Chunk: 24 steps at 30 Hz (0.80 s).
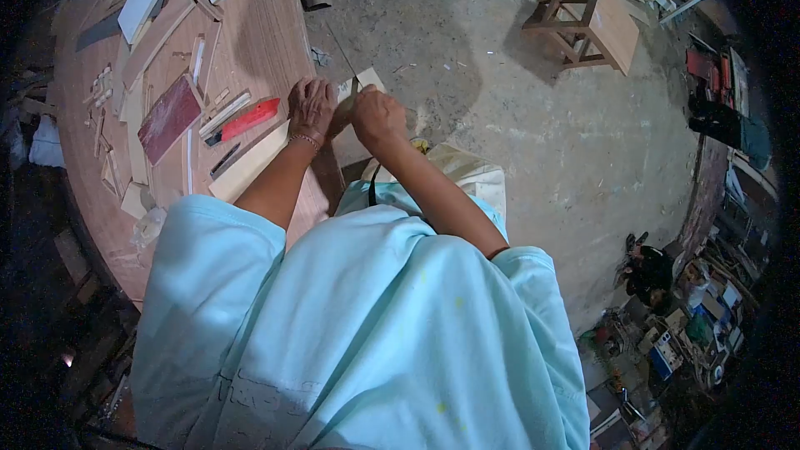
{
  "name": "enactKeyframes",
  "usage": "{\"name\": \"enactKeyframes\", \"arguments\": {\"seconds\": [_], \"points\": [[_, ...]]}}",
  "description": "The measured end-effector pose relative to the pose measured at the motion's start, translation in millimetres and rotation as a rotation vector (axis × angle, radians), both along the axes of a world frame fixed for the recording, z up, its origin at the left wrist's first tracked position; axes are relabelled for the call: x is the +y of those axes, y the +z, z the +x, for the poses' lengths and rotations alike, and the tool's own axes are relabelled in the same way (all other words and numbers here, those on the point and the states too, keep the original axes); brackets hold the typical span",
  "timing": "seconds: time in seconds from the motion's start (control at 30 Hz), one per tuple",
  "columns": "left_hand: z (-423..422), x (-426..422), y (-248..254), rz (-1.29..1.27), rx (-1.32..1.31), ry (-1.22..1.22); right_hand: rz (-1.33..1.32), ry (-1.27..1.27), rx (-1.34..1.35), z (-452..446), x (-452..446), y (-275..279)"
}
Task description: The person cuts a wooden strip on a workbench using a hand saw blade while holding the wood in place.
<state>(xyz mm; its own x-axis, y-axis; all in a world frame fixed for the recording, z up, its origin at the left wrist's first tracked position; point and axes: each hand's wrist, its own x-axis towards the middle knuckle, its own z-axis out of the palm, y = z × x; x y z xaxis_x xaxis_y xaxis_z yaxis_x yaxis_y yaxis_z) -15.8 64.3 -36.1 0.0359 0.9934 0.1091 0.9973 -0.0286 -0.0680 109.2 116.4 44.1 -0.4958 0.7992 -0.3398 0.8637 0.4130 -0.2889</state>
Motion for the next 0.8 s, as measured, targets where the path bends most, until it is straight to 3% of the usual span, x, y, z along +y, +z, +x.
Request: {"name": "enactKeyframes", "arguments": {"seconds": [0.03,0.07,0.13,0.2,0.4,0.5,0.8], "points": [[-1.2,-1.1,-7.2,0.057,0.174,-0.032,-0.003,-0.005,0.003,3.4,-3.5,-3.1],[2.2,-0.9,3.1,0.056,0.173,-0.034,0.034,0.008,0.077,9.5,-7.3,-6.0],[8.5,3.5,36.6,-0.112,-0.258,0.044,0.08,0.033,0.154,18.5,-11.0,2.1],[11.0,2.3,38.5,-0.121,-0.244,0.074,-0.049,-0.069,0.066,31.7,-19.1,21.6],[11.4,1.2,40.1,-0.172,-0.222,0.138,-0.138,-0.01,0.119,44.8,-11.0,41.8],[13.3,2.6,32.5,-0.115,-0.254,0.199,-0.068,-0.051,0.126,50.1,-11.2,64.5],[14.4,1.2,34.3,-0.141,-0.119,0.27,-0.134,-0.084,0.304,32.7,4.9,5.1]]}}
